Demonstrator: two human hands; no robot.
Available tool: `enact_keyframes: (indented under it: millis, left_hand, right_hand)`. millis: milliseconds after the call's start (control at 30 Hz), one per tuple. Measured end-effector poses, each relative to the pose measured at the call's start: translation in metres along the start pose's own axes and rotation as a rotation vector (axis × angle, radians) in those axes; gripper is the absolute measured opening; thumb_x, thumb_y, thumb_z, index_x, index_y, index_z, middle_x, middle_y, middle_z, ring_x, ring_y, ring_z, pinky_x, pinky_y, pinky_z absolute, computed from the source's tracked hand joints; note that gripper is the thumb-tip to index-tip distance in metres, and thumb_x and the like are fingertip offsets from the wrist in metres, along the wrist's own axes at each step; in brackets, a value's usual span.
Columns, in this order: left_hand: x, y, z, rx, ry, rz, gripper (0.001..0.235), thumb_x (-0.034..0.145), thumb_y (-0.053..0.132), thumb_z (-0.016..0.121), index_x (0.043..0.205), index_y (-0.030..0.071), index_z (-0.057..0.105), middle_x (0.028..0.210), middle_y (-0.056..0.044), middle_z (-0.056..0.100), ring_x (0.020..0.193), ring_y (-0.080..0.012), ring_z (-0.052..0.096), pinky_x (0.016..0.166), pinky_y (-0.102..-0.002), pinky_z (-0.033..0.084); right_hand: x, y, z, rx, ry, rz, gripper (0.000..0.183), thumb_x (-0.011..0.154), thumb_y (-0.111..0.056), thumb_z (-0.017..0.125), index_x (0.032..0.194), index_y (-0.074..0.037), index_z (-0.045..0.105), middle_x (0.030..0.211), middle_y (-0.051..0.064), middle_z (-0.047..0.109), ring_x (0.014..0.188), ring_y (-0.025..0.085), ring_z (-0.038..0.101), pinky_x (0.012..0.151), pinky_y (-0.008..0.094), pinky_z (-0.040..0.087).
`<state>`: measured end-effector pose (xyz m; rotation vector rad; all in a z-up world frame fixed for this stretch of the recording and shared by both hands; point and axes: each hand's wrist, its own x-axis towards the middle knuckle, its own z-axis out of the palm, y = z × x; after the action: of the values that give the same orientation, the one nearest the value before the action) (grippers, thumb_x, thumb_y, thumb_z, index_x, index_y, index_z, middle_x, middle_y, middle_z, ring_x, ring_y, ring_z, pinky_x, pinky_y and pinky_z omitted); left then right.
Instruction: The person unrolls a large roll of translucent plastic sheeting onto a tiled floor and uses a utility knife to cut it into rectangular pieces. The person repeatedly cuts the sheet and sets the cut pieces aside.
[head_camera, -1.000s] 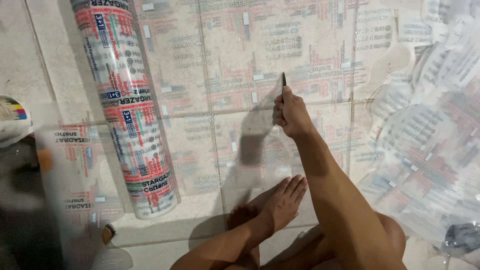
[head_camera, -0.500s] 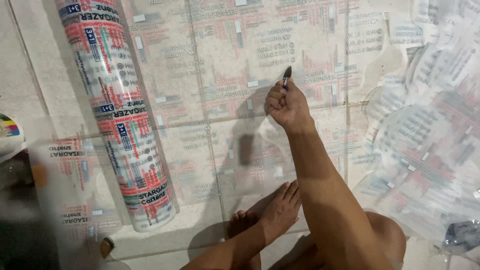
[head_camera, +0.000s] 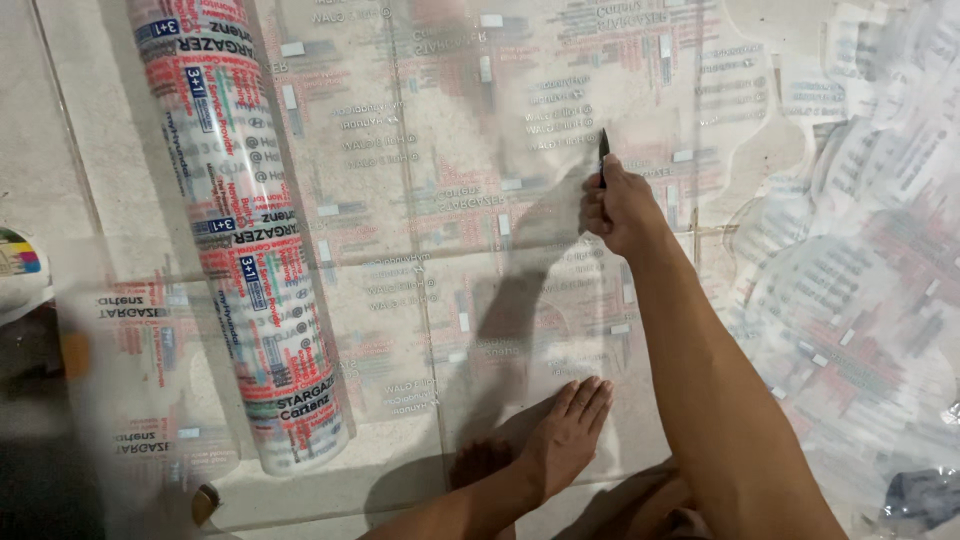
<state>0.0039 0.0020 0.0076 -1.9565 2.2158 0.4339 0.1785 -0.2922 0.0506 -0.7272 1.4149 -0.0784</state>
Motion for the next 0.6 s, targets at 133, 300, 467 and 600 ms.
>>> enact_keyframes:
  millis: [133, 300, 467, 600]
  left_hand:
    - [0.018, -0.063, -0.037, -0.307, 0.322, -0.074, 0.078, 0.093, 0.049, 0.055, 0.151, -0.001, 0.040, 0.159, -0.018, 0.039, 0.149, -0.0363, 0.033, 0.126, -0.053, 0.019]
    - [0.097, -0.182, -0.041, -0.320, 0.507, -0.360, 0.064, 0.097, 0.025, 0.051, 0.153, -0.002, 0.036, 0.159, -0.023, 0.037, 0.150, -0.0417, 0.031, 0.125, -0.055, 0.022]
    - [0.159, -0.238, -0.046, -0.124, 0.493, -0.412, 0.055, 0.105, 0.027, 0.045, 0.157, 0.008, 0.038, 0.166, -0.012, 0.031, 0.156, -0.0294, 0.024, 0.131, -0.044, 0.014]
    - [0.178, -0.237, -0.023, -0.290, 0.634, -0.369, 0.056, 0.103, 0.025, 0.053, 0.153, 0.003, 0.043, 0.163, -0.014, 0.038, 0.153, -0.0304, 0.033, 0.129, -0.044, 0.021]
  right_hand:
    - [-0.010, -0.014, 0.001, -0.182, 0.070, 0.063, 0.044, 0.114, -0.042, 0.036, 0.082, -0.013, 0.048, 0.063, -0.004, 0.031, 0.049, 0.008, 0.025, 0.039, 0.024, 0.016]
    - [0.017, 0.011, -0.018, -0.203, 0.016, -0.101, 0.047, 0.110, -0.042, 0.038, 0.084, -0.008, 0.057, 0.062, -0.006, 0.032, 0.042, 0.005, 0.033, 0.032, 0.021, 0.023]
    - [0.022, 0.016, -0.022, -0.172, -0.018, -0.120, 0.045, 0.110, -0.038, 0.039, 0.092, -0.002, 0.057, 0.066, 0.000, 0.033, 0.043, 0.008, 0.036, 0.035, 0.022, 0.027]
    - [0.022, 0.005, -0.021, -0.219, -0.022, -0.112, 0.046, 0.110, -0.039, 0.038, 0.089, -0.003, 0.057, 0.066, -0.001, 0.035, 0.043, 0.009, 0.037, 0.035, 0.022, 0.028]
